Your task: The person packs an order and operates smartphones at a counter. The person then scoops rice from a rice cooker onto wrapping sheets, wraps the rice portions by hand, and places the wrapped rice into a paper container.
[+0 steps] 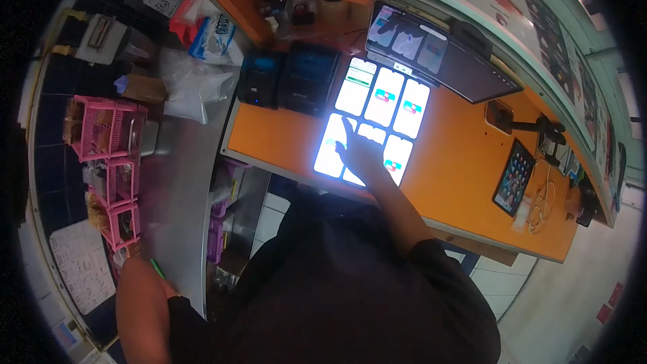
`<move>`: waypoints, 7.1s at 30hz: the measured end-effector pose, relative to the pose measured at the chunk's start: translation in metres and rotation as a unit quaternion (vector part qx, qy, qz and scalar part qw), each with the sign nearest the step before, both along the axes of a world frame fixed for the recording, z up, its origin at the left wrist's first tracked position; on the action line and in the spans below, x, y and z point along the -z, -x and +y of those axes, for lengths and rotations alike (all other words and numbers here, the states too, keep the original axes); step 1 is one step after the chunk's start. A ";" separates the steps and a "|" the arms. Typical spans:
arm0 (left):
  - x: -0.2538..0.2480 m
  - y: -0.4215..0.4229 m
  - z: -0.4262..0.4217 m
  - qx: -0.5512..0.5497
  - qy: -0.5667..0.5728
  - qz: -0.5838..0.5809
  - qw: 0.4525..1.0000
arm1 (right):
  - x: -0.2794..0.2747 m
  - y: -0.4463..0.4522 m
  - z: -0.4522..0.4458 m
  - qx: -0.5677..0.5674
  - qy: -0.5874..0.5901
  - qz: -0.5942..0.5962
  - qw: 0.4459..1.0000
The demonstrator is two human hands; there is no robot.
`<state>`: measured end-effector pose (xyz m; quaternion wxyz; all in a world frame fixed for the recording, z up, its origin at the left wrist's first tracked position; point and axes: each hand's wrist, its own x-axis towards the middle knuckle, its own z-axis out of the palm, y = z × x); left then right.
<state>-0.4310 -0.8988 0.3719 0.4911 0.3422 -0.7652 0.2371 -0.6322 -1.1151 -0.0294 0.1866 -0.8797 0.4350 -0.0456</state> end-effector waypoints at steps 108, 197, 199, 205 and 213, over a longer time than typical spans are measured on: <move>0.485 -0.237 0.022 -0.289 -0.429 0.782 0.348 | -0.176 0.099 0.034 -0.149 -0.004 -0.552 0.821; 0.457 -0.214 -0.010 -0.302 -0.599 0.669 0.319 | 0.001 0.225 0.012 0.280 -0.286 -0.585 0.705; 0.462 -0.219 -0.005 -0.293 -0.622 0.648 0.328 | 0.007 0.257 -0.003 0.318 -0.274 -0.581 0.697; 0.497 -0.243 0.035 -0.419 -0.719 0.369 0.414 | 0.011 0.291 -0.066 0.372 -0.179 -0.520 0.748; 0.505 -0.236 0.081 -0.454 -0.632 0.440 0.448 | 0.056 0.253 -0.041 0.452 -0.144 -0.559 0.680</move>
